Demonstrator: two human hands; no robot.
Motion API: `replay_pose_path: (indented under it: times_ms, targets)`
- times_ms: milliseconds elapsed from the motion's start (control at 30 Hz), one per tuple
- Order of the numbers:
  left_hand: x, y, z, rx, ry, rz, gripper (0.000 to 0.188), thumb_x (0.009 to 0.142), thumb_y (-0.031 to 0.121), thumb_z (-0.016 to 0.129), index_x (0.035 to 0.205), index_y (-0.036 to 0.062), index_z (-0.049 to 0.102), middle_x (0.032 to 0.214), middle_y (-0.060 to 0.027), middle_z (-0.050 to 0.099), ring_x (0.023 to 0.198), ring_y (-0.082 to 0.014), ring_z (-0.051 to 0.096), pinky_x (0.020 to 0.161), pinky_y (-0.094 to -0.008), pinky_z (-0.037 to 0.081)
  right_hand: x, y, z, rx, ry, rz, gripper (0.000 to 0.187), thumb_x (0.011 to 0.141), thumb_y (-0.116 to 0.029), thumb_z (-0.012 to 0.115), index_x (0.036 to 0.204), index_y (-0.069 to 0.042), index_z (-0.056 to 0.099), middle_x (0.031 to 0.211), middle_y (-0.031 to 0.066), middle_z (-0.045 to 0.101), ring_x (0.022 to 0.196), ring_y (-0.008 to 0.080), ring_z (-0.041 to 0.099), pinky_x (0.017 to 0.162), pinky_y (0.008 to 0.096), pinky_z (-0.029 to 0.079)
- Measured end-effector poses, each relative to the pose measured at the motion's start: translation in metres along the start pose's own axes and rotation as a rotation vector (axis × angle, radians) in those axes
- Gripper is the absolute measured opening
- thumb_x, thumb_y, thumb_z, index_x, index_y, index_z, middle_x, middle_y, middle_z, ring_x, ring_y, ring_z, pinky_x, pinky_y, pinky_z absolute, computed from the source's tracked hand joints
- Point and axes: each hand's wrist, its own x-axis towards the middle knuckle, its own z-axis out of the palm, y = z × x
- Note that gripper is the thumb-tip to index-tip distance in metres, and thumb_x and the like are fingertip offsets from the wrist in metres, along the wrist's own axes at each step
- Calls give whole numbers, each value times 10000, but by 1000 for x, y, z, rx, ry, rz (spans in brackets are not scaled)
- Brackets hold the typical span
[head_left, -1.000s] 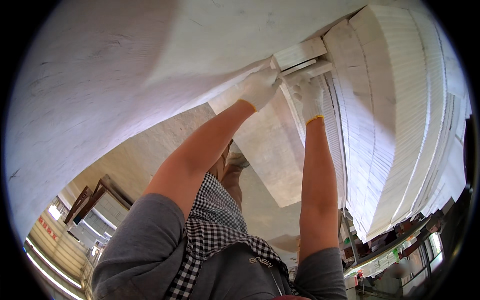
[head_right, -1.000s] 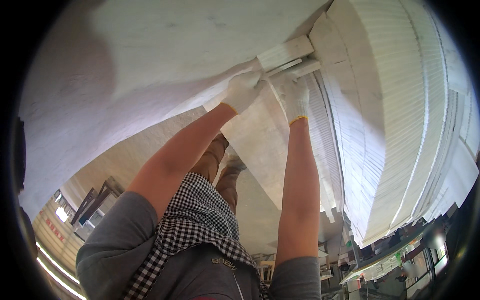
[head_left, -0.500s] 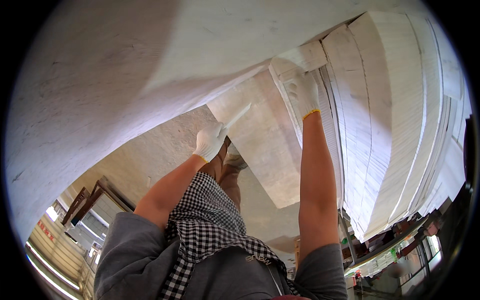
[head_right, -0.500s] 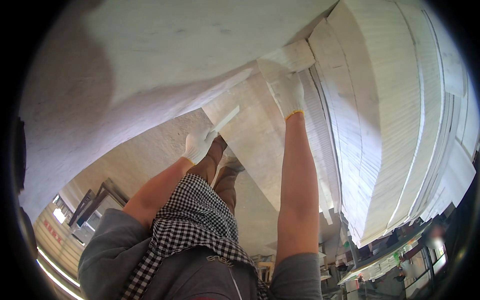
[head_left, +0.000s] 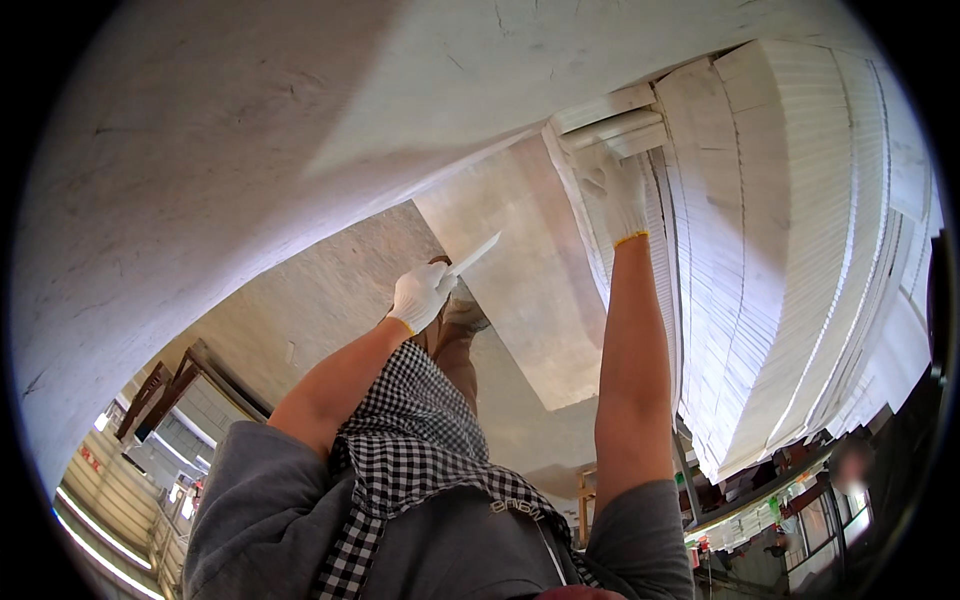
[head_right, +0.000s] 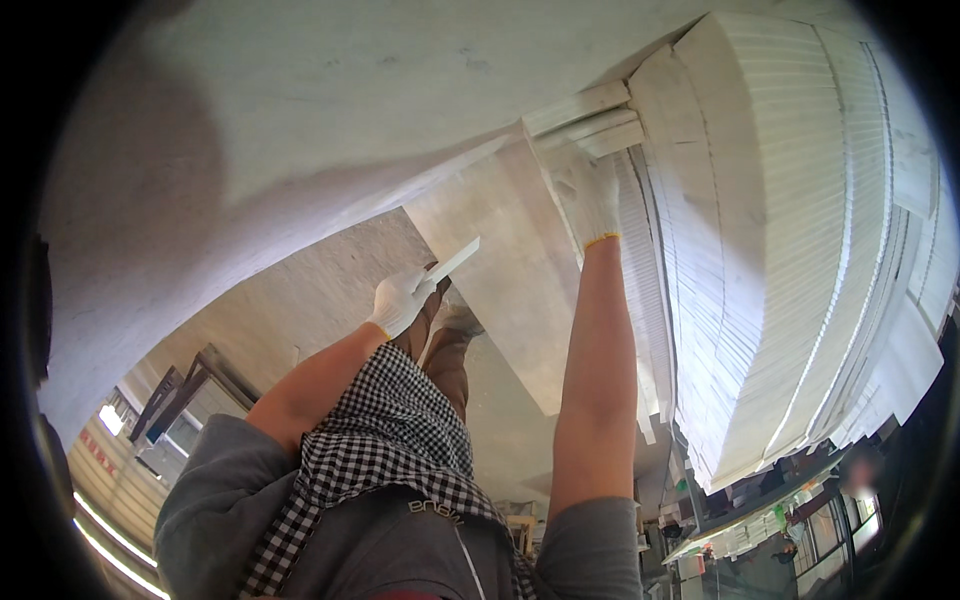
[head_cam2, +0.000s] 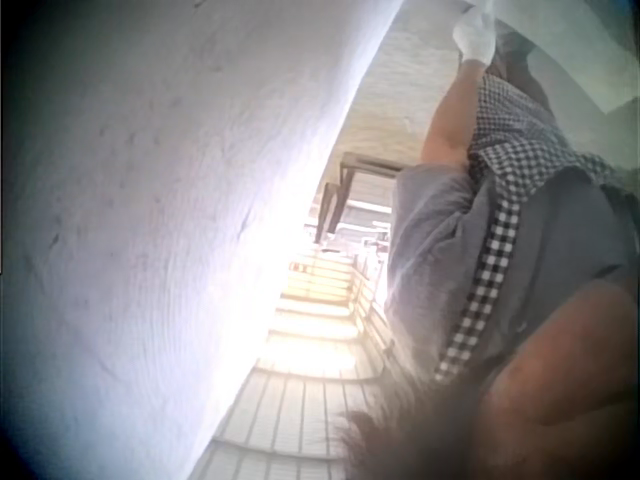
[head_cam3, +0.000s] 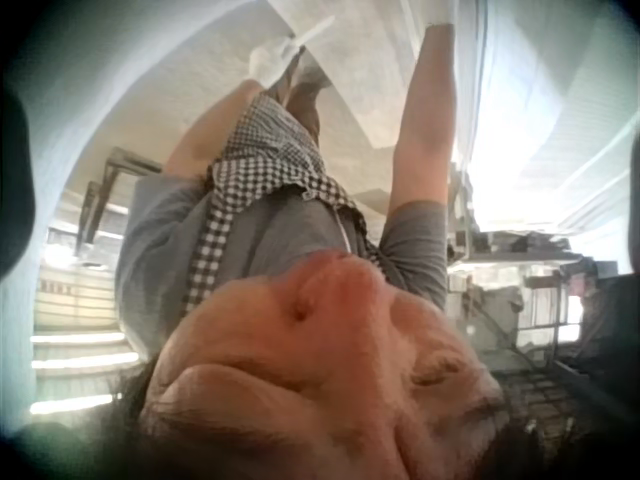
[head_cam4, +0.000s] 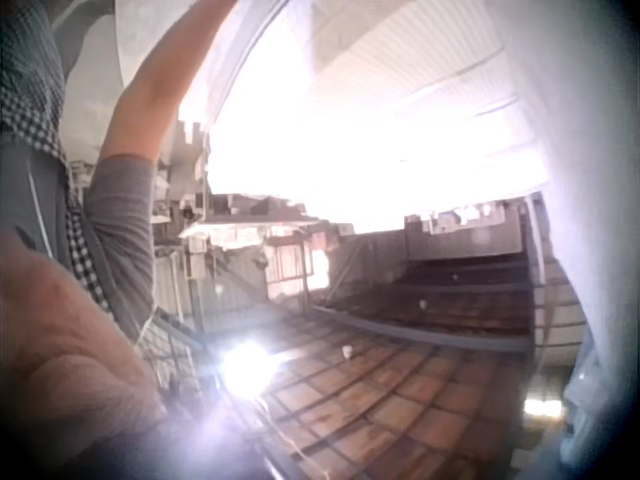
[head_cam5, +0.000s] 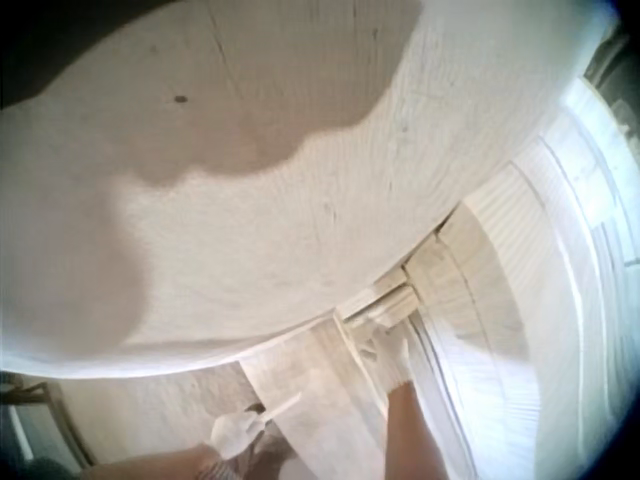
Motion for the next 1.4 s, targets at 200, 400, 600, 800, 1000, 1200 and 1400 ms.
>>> replay_pose_path:
  times_ms: [200,400,600,800,1000,1200,1400]
  targets:
    - [0,-2,-3,-4,-14,0,251,940,316,606,895,69,603,859,-172,656,836,-393,646,717,-496,499,1,1,-10,-7,-3,-10,334,926,-221,676,1201,-45,607,1049,9,620,877,130,607,681,312,526]
    - [-3,0,0,15,4,19,242,939,310,603,891,72,610,830,-162,660,813,-387,648,705,-488,498,14,-13,4,-434,19,-110,353,942,-218,643,1233,-23,603,1109,57,635,911,155,654,669,295,555]
    - [-4,6,4,-14,-69,35,197,922,279,635,963,90,672,885,-170,679,853,-378,661,729,-457,502,15,-24,5,-285,53,93,318,965,-272,582,1124,-5,651,940,60,660,815,144,651,659,325,525]
    - [-6,11,1,-22,-75,12,224,933,297,616,979,87,678,890,-179,681,861,-382,662,737,-460,500,2,6,-18,-1266,0,-382,245,934,-196,605,1142,-67,608,1075,85,692,906,237,684,808,383,581]
    - [-7,2,0,37,17,57,252,934,319,605,887,72,628,812,-166,655,814,-388,644,707,-494,489,7,26,16,-1023,263,-411,344,919,-251,577,1152,2,575,1042,203,718,926,361,701,817,464,570]
    - [-5,7,3,99,23,126,261,927,327,620,880,71,636,850,-167,671,824,-396,645,708,-502,490,-10,-7,49,-994,448,-155,611,956,-369,521,1360,85,466,1079,258,700,966,432,684,814,499,547]
    - [-5,15,8,96,14,155,275,919,345,636,890,72,647,855,-175,674,826,-397,654,697,-497,494,-30,50,14,-409,324,-73,693,959,-455,545,1448,26,444,1225,274,649,1118,380,632,939,424,486]
